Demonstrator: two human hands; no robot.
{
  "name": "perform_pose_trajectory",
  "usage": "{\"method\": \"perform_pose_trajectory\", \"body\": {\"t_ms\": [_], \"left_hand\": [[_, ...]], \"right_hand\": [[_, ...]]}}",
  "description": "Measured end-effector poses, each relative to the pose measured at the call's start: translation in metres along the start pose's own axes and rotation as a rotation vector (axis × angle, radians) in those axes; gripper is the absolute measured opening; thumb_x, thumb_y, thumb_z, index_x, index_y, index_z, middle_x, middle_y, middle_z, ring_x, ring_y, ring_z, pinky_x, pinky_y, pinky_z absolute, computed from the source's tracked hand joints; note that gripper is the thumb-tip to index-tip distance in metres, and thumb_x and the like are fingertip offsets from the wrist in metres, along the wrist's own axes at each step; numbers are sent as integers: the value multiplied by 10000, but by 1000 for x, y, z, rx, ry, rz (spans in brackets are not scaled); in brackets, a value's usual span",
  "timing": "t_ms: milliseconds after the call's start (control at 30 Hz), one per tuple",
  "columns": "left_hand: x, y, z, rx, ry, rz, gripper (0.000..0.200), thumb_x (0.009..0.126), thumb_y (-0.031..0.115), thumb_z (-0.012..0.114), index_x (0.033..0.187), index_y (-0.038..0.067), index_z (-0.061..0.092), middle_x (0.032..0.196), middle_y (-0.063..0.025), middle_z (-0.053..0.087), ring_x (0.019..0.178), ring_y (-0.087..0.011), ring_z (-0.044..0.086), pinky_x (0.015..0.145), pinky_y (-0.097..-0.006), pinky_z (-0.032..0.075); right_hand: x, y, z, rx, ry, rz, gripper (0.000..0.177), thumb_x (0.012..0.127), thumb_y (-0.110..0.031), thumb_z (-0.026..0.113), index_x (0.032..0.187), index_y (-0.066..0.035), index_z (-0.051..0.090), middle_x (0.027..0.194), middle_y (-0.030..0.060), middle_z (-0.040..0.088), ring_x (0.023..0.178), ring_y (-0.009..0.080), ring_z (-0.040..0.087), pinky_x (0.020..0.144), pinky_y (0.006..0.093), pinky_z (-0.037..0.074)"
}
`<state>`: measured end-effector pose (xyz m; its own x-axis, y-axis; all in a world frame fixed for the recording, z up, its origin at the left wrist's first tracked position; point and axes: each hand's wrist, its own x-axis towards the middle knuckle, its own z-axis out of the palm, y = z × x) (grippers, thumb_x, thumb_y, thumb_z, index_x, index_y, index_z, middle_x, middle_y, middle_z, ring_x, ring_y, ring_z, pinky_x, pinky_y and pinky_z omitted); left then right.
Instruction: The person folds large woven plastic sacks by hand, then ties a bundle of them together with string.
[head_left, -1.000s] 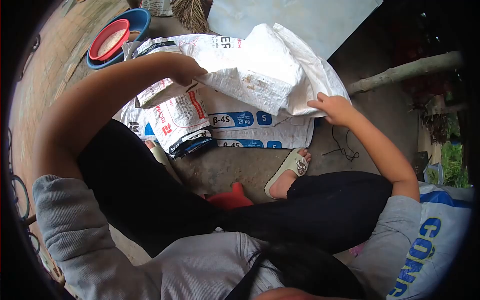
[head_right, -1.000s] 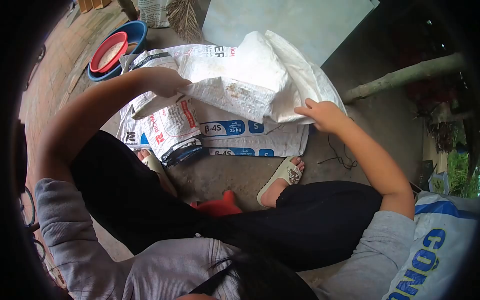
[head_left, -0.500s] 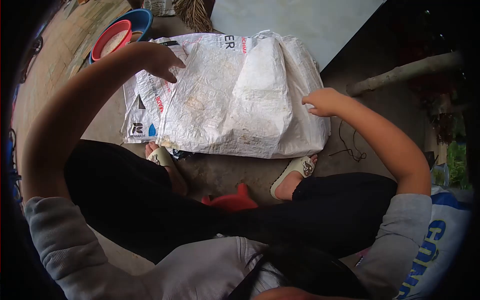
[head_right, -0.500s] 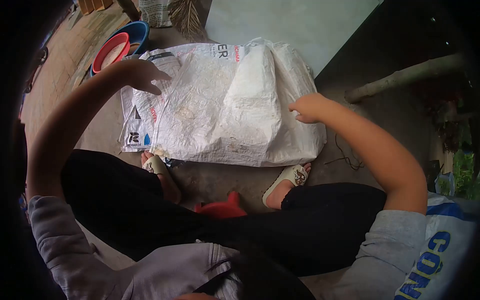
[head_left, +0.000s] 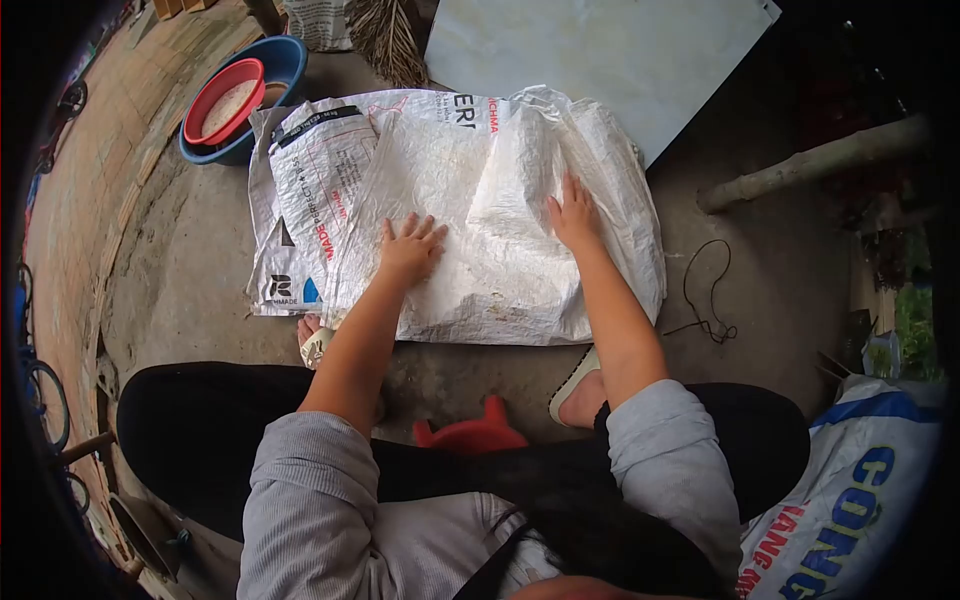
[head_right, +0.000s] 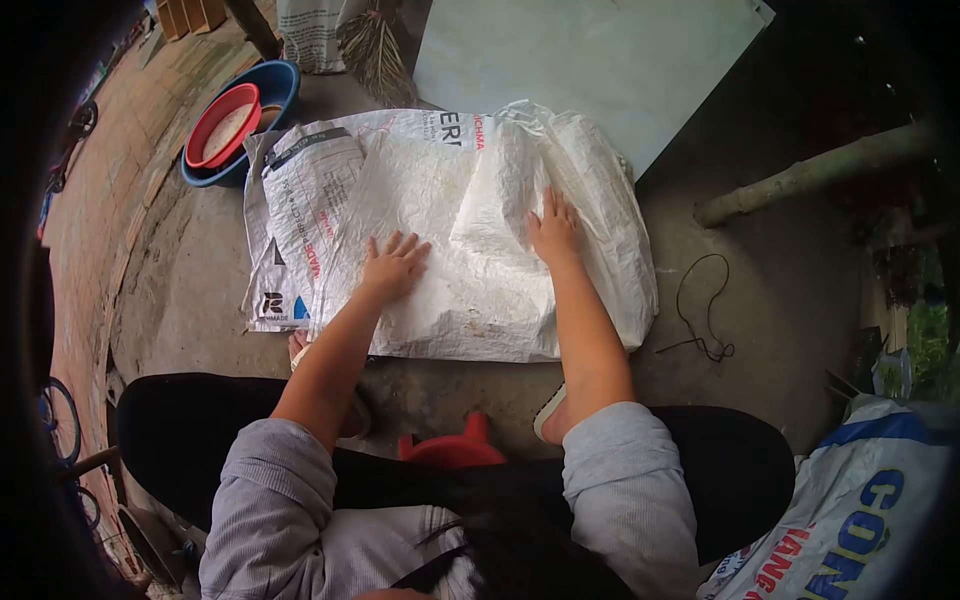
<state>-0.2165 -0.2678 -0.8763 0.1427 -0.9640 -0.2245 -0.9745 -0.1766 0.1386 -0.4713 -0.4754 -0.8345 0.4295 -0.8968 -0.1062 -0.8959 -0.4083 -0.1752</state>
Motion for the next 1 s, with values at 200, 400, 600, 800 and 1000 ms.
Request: {"method": "perform_pose_trajectory", "body": {"t_ms": [200, 400, 600, 800, 1000], "left_hand": [[-7, -50, -6, -51, 20, -314, 519, 955, 494, 357, 1441, 315, 333, 1542, 38, 237, 1433, -199, 173, 1060, -705, 45], [-16, -102, 20, -134, 440, -661, 612, 850, 520, 547, 1401, 295, 401, 1536, -112, 227, 1414, -358, 181, 1086, -642, 101], [-47, -147, 7, -683, 671, -1266, 838, 733, 481, 722, 1401, 108, 381, 1504, -186, 253, 1346, -377, 309, 1082, -492, 268], [-61, -179, 4, -1864, 250, -956, 643, 651, 288, 836, 1181, 39, 571, 1052, -133, 665, 919, -250, 652, 870, -391, 492], [-36, -174, -40, -1689, 320, -748, 434, 682, 57, 726, 1104, 54, 624, 1006, -120, 676, 864, -259, 657, 733, -387, 513]], "right_hand": [[-18, 83, 20, -264, 108, 87, 693, 943, -492, 386, 1493, -111, 205, 1556, 111, 174, 1432, 250, 156, 1154, 391, 119], [13, 113, 18, 3, 79, 104, 639, 941, -390, 446, 1469, -83, 261, 1530, 141, 235, 1413, 299, 211, 1127, 447, 215], [-22, -7, 40, 63, 315, -170, 550, 922, -372, 499, 1423, -177, 381, 1505, 161, 275, 1370, 454, 212, 1042, 629, 252], [-89, -117, 89, 98, -203, -526, 539, 934, -437, 452, 1447, -351, 309, 1547, 119, 179, 1375, 499, 143, 1028, 720, 129], [-96, -114, 121, -78, -121, -525, 579, 937, -503, 403, 1472, -390, 214, 1570, 90, 88, 1395, 496, 19, 1045, 710, 51]]}}
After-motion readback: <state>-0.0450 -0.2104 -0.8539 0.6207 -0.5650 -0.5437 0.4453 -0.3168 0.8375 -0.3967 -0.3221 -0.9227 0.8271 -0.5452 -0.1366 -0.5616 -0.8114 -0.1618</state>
